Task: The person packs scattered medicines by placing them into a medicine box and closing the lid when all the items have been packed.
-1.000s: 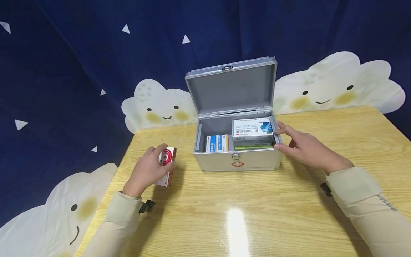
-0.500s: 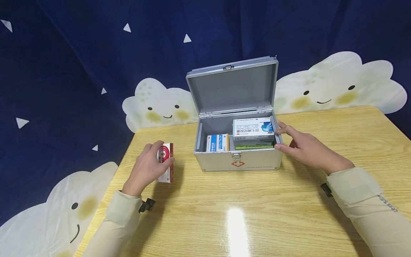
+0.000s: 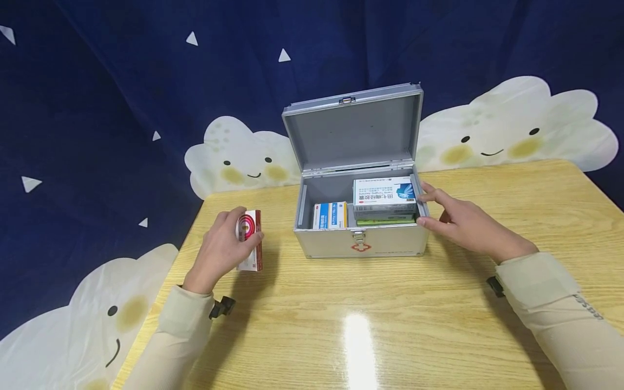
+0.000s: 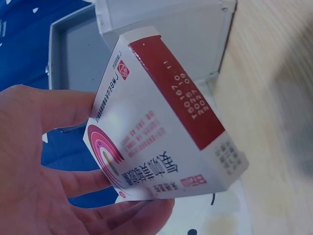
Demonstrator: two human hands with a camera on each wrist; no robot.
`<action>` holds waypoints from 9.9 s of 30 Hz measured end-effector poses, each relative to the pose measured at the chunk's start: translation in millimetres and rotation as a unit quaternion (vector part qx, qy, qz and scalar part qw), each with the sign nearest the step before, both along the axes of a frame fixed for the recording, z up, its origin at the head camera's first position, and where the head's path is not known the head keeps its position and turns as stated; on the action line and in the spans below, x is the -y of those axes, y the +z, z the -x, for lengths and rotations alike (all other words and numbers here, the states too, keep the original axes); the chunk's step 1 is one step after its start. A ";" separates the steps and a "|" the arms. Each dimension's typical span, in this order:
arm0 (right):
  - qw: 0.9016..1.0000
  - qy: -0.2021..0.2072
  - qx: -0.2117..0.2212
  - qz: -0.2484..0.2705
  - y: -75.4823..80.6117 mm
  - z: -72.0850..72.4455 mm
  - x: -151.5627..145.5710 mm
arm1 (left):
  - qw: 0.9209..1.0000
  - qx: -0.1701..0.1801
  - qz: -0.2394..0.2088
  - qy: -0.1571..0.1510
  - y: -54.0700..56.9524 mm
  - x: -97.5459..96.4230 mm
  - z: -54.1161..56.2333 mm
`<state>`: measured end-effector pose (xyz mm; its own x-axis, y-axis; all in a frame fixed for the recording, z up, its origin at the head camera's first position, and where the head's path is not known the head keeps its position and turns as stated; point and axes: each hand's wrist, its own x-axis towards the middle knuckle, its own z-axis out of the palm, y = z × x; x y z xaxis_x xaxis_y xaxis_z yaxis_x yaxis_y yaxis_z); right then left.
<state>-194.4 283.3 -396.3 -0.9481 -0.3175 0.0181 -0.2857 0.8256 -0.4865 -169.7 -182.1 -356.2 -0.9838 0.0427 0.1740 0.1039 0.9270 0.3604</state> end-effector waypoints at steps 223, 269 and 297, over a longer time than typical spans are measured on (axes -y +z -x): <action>0.998 0.003 -0.041 0.046 -11.1 1.9 -0.8 | 0.884 0.376 0.271 -0.059 58.2 -190.7 135.2; 0.998 0.005 -0.032 0.048 -12.0 -6.7 3.8 | 0.903 0.396 0.168 0.002 60.6 -183.8 123.4; 0.999 0.005 -0.020 0.033 -5.6 -2.4 1.1 | 0.927 0.272 0.119 -0.229 63.4 -142.2 121.4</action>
<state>-192.0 282.3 -402.0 -0.9430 -0.3238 0.0764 -0.3139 0.7895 -0.5274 -291.1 -39.8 -292.7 -0.7923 0.4509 -0.4110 0.3692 0.8907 0.2653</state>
